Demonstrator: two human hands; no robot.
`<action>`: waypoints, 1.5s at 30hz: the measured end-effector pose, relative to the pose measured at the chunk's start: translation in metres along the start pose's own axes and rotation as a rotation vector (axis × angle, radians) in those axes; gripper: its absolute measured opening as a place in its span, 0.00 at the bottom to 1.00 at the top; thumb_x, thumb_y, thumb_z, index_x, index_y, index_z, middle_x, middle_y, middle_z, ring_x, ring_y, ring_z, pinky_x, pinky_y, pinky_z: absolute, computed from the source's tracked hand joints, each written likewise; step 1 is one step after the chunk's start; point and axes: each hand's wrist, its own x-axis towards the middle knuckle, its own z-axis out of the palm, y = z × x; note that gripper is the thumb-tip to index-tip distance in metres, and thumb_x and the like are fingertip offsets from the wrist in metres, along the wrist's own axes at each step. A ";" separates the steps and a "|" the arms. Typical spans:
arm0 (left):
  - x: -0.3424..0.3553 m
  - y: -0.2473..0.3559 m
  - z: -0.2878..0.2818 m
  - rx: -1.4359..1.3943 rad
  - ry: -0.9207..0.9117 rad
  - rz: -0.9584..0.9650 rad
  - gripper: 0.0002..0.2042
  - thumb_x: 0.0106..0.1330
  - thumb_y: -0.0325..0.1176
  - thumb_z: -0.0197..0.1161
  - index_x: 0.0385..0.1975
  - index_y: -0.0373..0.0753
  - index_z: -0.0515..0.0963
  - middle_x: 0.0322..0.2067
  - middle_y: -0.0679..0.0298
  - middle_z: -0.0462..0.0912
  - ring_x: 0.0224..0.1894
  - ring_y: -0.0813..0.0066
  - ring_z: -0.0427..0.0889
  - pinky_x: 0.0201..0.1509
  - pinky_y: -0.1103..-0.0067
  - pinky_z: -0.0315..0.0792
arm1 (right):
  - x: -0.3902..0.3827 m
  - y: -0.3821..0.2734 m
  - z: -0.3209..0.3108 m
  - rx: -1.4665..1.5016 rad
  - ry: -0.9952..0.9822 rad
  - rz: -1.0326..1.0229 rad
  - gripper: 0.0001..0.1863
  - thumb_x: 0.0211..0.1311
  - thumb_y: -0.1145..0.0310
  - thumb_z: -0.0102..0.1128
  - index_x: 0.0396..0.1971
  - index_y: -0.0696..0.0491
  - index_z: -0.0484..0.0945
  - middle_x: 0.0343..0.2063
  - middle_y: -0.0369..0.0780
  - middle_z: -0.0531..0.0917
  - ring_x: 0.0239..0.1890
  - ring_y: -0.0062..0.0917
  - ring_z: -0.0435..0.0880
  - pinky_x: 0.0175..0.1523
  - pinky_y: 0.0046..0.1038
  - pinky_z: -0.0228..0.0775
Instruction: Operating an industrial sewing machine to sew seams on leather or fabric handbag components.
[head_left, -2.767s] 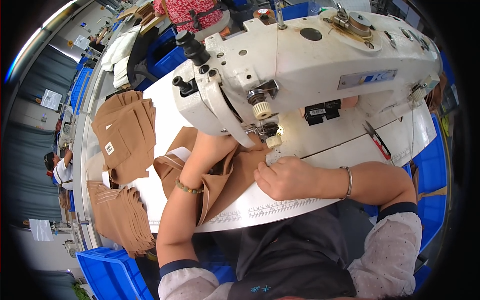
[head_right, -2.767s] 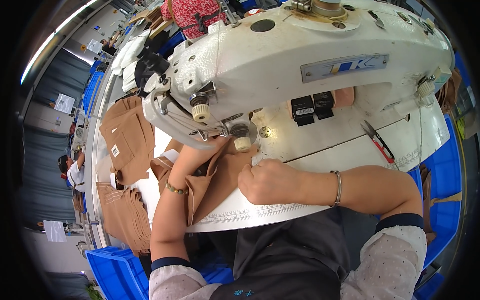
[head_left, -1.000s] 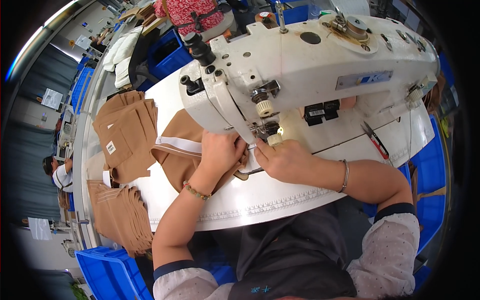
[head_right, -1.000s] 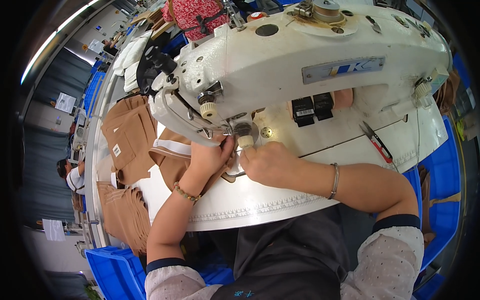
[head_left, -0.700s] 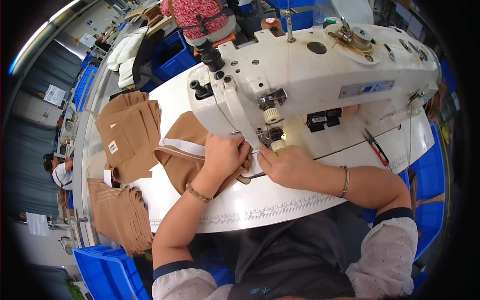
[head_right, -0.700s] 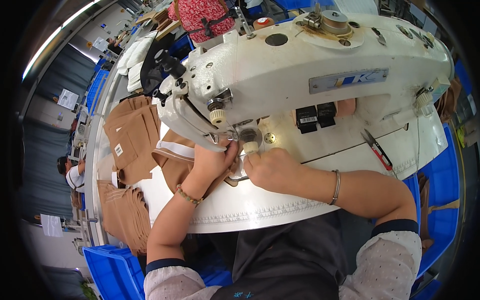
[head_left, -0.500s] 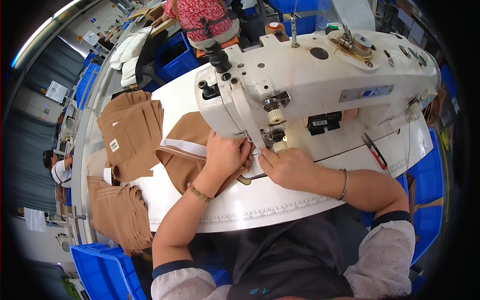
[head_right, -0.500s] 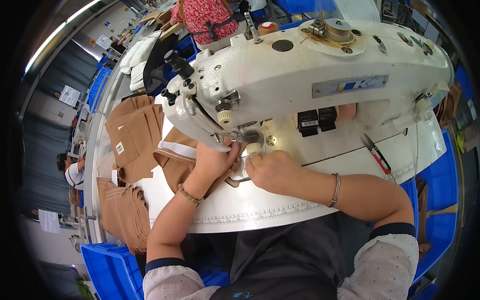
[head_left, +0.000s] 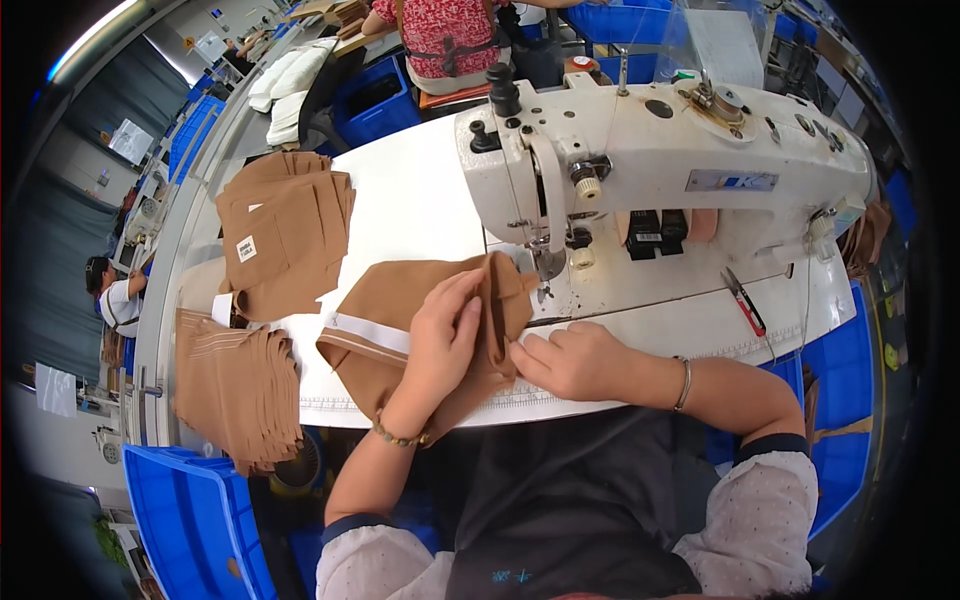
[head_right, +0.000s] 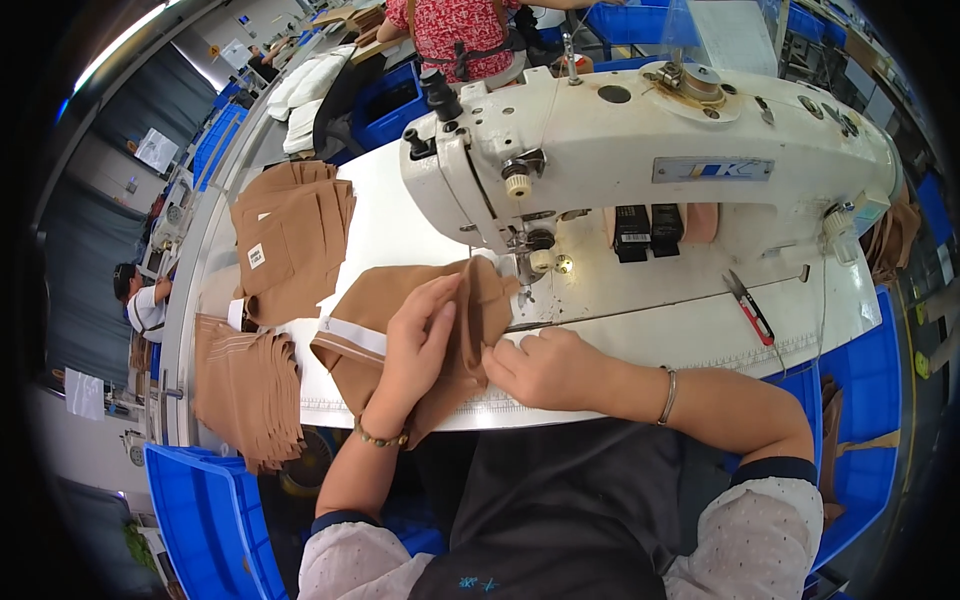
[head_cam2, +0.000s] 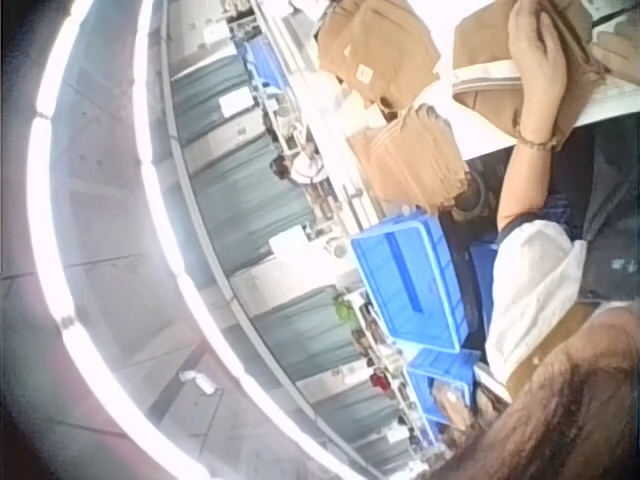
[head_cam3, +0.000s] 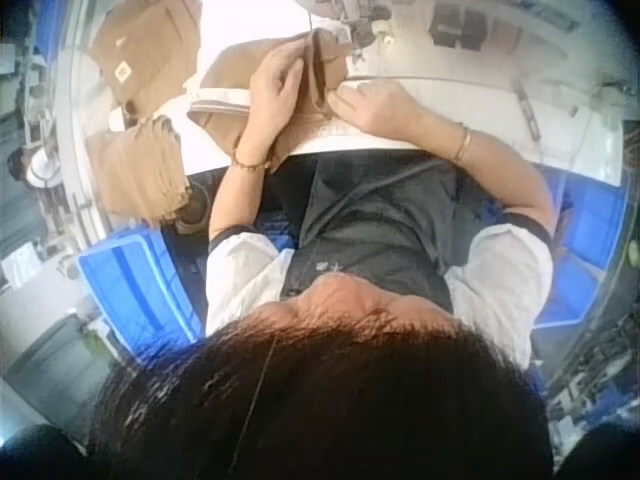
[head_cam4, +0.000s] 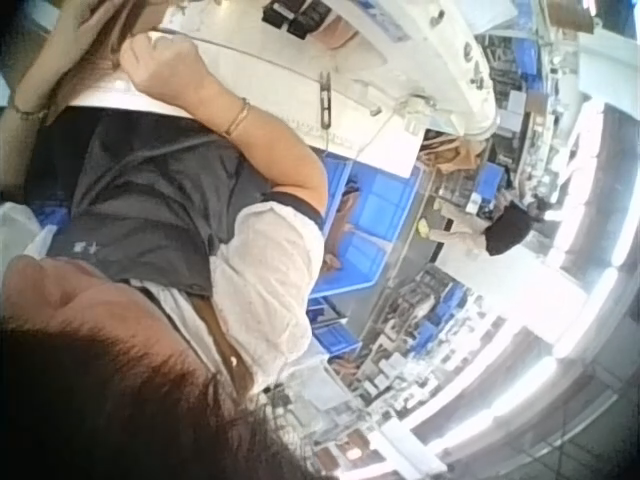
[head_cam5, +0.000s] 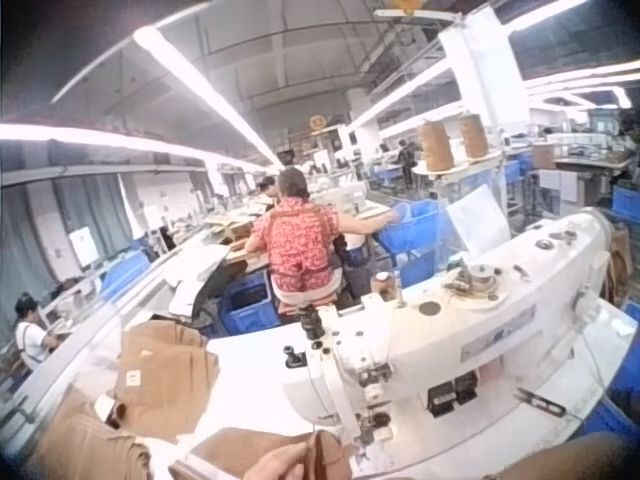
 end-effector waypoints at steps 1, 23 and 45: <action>-0.012 0.001 -0.009 -0.070 0.064 -0.015 0.16 0.72 0.24 0.57 0.58 0.31 0.77 0.55 0.52 0.82 0.58 0.57 0.79 0.63 0.70 0.71 | 0.002 -0.007 -0.001 0.003 -0.002 -0.001 0.10 0.50 0.66 0.62 0.33 0.52 0.81 0.24 0.31 0.74 0.19 0.17 0.75 0.23 0.21 0.64; -0.126 -0.023 -0.088 0.411 0.128 -0.156 0.15 0.60 0.26 0.69 0.47 0.39 0.83 0.48 0.57 0.84 0.51 0.58 0.79 0.56 0.68 0.71 | 0.025 -0.029 -0.046 0.421 0.502 0.324 0.15 0.47 0.79 0.68 0.34 0.54 0.72 0.35 0.42 0.85 0.30 0.35 0.86 0.32 0.29 0.79; -0.114 -0.017 -0.048 0.516 0.307 -0.412 0.07 0.71 0.31 0.57 0.44 0.38 0.72 0.22 0.46 0.82 0.28 0.42 0.84 0.32 0.56 0.74 | -0.075 -0.048 -0.065 0.125 -0.008 0.258 0.21 0.44 0.71 0.71 0.43 0.52 0.82 0.41 0.41 0.84 0.42 0.35 0.85 0.46 0.33 0.79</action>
